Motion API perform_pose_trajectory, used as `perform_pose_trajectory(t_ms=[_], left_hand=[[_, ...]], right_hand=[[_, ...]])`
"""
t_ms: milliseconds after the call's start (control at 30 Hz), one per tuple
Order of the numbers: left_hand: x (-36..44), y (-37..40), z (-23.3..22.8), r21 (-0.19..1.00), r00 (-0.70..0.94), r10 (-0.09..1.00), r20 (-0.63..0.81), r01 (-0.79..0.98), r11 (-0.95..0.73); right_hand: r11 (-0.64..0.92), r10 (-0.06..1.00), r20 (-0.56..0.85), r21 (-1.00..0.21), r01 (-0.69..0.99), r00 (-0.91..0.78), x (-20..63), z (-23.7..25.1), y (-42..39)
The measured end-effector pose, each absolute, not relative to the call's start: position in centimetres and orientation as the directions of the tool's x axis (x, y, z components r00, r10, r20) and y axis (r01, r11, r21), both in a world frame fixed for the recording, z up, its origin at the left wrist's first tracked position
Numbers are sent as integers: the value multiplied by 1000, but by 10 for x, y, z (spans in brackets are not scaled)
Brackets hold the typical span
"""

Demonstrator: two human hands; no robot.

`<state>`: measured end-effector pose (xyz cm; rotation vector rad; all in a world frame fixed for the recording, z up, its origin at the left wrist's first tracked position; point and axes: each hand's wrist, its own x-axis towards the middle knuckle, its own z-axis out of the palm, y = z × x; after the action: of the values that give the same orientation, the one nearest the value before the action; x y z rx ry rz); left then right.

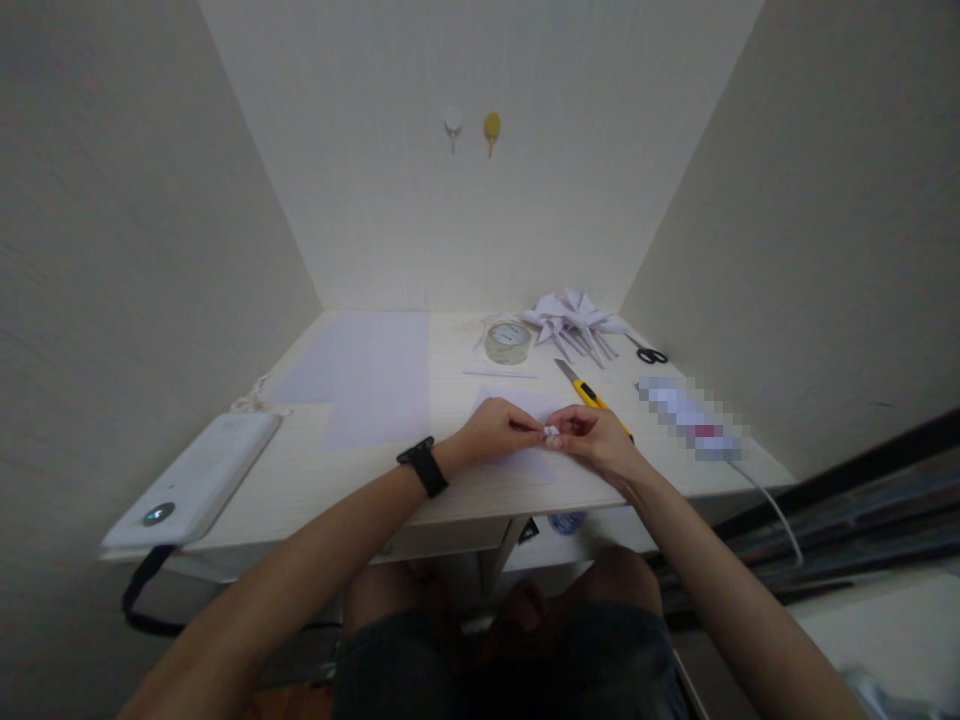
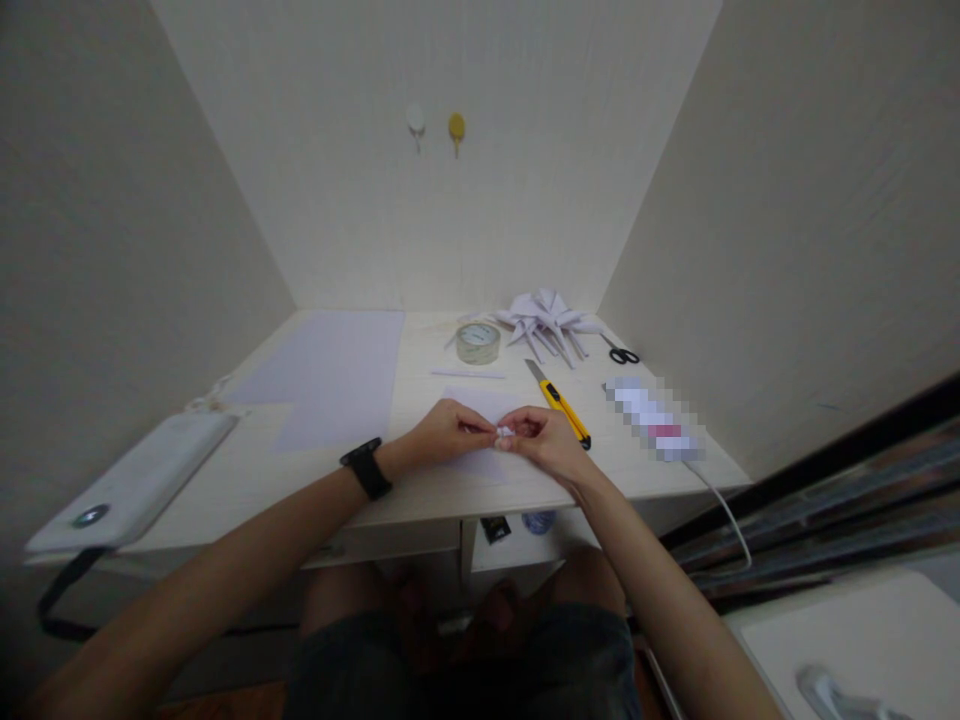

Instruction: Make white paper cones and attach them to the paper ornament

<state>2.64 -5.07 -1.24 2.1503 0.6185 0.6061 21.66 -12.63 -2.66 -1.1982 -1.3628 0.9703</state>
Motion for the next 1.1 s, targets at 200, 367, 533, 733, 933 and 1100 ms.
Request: perform_pose_trajectory(t_ms=[200, 367, 533, 733, 933, 1100], left_hand=[[26, -52, -12, 774, 789, 575, 217, 220, -594], [26, -52, -13, 761, 799, 565, 206, 232, -606], [19, -41, -2, 743, 694, 672, 260, 300, -598], [-1, -9, 1, 535, 386, 855, 346, 667, -518], [-5, 4, -13, 359, 612, 732, 299, 638, -681], [-6, 1, -14, 412, 655, 704, 274, 582, -701]], right_hand=[[159, 987, 163, -977, 140, 18, 216, -26, -126], [162, 985, 170, -971, 175, 36, 217, -26, -127], [125, 987, 141, -974, 188, 74, 219, -28, -128], [124, 991, 133, -947, 298, 9, 223, -32, -130], [130, 991, 119, -939, 317, -53, 224, -28, -132], [92, 991, 58, -952, 292, -123, 233, -25, -132]])
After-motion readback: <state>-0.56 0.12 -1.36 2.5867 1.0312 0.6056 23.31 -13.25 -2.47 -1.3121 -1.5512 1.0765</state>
